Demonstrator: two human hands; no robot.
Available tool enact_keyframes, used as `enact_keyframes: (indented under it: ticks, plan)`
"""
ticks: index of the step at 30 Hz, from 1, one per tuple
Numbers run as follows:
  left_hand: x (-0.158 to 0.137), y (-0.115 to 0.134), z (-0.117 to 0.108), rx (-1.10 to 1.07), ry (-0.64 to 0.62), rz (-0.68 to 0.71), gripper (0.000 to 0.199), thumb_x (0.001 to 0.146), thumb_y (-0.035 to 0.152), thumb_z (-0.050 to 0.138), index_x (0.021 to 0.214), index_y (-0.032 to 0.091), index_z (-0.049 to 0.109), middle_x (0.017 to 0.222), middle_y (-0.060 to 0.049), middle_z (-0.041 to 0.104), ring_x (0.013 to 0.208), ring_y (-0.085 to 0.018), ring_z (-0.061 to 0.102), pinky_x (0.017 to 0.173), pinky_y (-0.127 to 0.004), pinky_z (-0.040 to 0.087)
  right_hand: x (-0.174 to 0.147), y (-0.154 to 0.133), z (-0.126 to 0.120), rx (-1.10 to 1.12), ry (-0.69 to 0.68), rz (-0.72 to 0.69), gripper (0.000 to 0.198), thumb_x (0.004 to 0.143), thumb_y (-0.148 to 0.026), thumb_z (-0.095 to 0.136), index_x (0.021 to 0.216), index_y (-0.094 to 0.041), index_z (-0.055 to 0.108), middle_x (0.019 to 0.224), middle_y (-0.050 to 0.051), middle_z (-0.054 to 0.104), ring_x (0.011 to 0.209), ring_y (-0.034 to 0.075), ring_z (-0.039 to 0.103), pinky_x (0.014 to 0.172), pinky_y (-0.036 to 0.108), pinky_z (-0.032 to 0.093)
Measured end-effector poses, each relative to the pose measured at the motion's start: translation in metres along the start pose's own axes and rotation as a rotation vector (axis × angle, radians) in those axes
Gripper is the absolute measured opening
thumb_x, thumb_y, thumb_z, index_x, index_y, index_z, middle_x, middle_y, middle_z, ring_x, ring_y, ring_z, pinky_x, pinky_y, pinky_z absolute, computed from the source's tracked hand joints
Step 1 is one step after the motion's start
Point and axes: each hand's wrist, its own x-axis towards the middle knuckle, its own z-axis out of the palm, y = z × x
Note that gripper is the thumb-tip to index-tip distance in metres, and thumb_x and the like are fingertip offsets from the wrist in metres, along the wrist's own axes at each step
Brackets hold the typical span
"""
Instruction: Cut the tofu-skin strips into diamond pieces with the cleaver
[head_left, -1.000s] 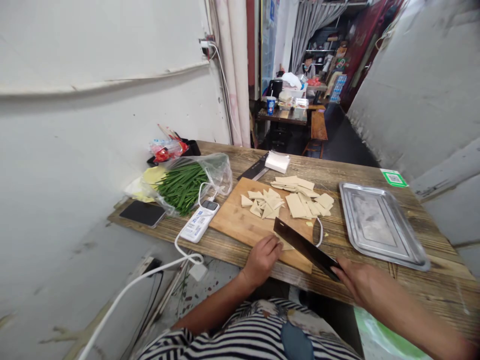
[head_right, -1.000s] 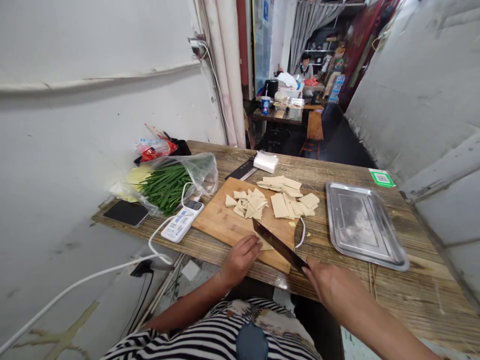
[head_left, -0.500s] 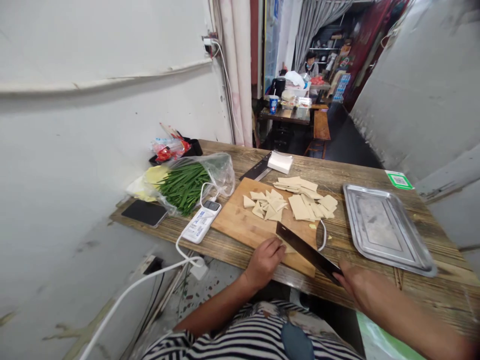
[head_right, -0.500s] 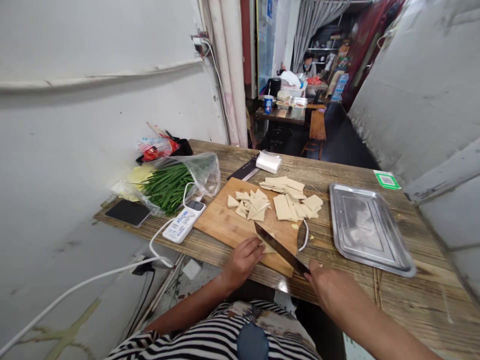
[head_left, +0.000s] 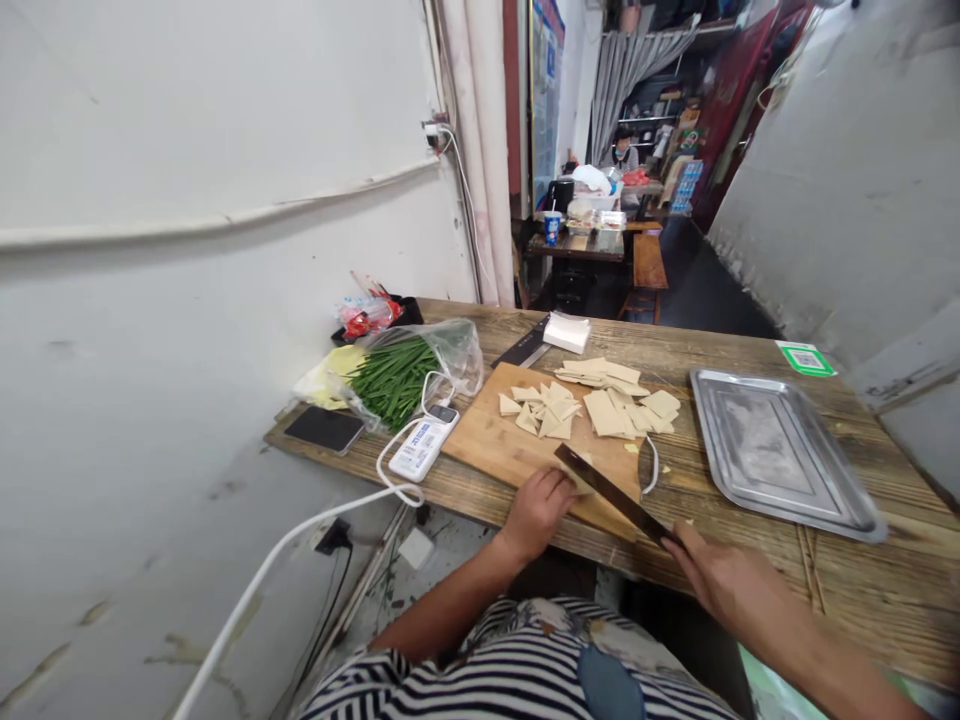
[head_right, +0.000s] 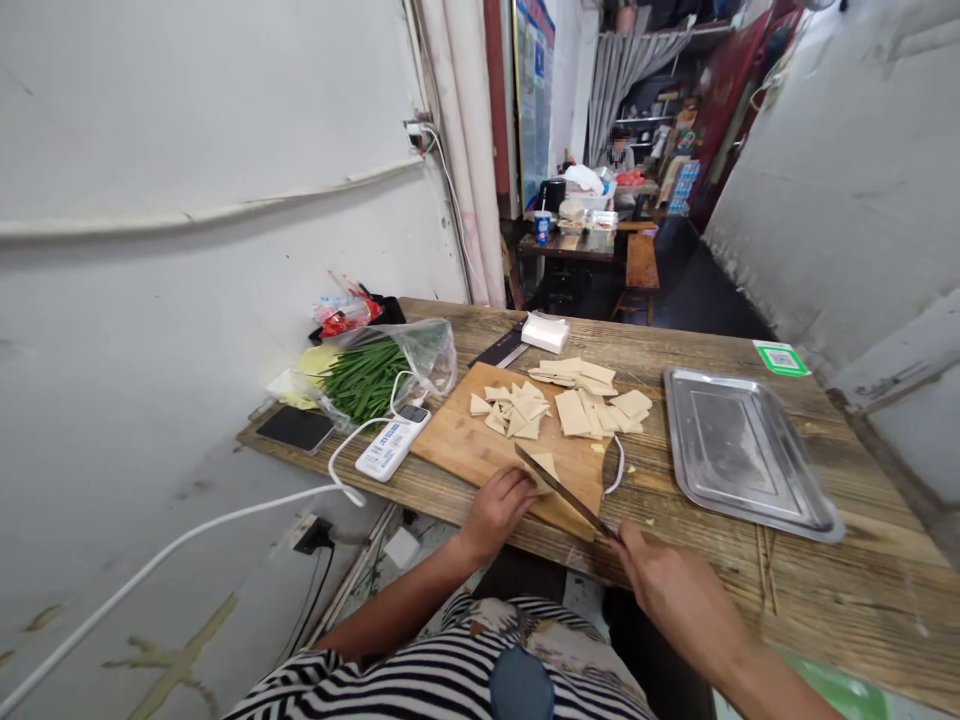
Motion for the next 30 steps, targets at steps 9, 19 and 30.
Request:
enact_keyframes:
  ticks: [9, 19, 30]
  plan:
    - [0.012, -0.001, -0.004, -0.032, -0.192, -0.128, 0.032, 0.090, 0.037, 0.059, 0.112, 0.013, 0.057, 0.109, -0.014, 0.063, 0.106, -0.025, 0.058, 0.091, -0.043, 0.052, 0.011, 0.004, -0.019, -0.016, 0.192, 0.088, 0.037, 0.105, -0.039, 0.026, 0.085, -0.019, 0.049, 0.052, -0.001, 0.055, 0.043, 0.019, 0.057, 0.042, 0.029, 0.025]
    - [0.037, -0.016, 0.021, 0.147, -0.406, 0.135, 0.020, 0.093, 0.030, 0.054, 0.103, 0.014, 0.061, 0.083, -0.007, 0.065, 0.081, -0.023, 0.059, 0.071, -0.035, 0.049, 0.015, 0.011, -0.015, -0.135, 0.198, 0.095, 0.038, 0.105, -0.037, 0.024, 0.080, -0.020, 0.047, 0.054, 0.000, 0.056, 0.043, 0.018, 0.057, 0.043, 0.030, 0.024]
    - [0.045, -0.113, -0.015, 0.151, -0.073, -0.323, 0.029, 0.096, 0.025, 0.043, 0.113, 0.011, 0.062, 0.098, -0.013, 0.067, 0.095, -0.023, 0.060, 0.085, -0.038, 0.049, 0.033, 0.013, -0.003, -0.202, 0.186, 0.089, 0.021, 0.098, -0.028, 0.042, 0.082, -0.019, 0.051, 0.065, 0.001, 0.061, 0.050, 0.018, 0.059, 0.048, 0.029, 0.024]
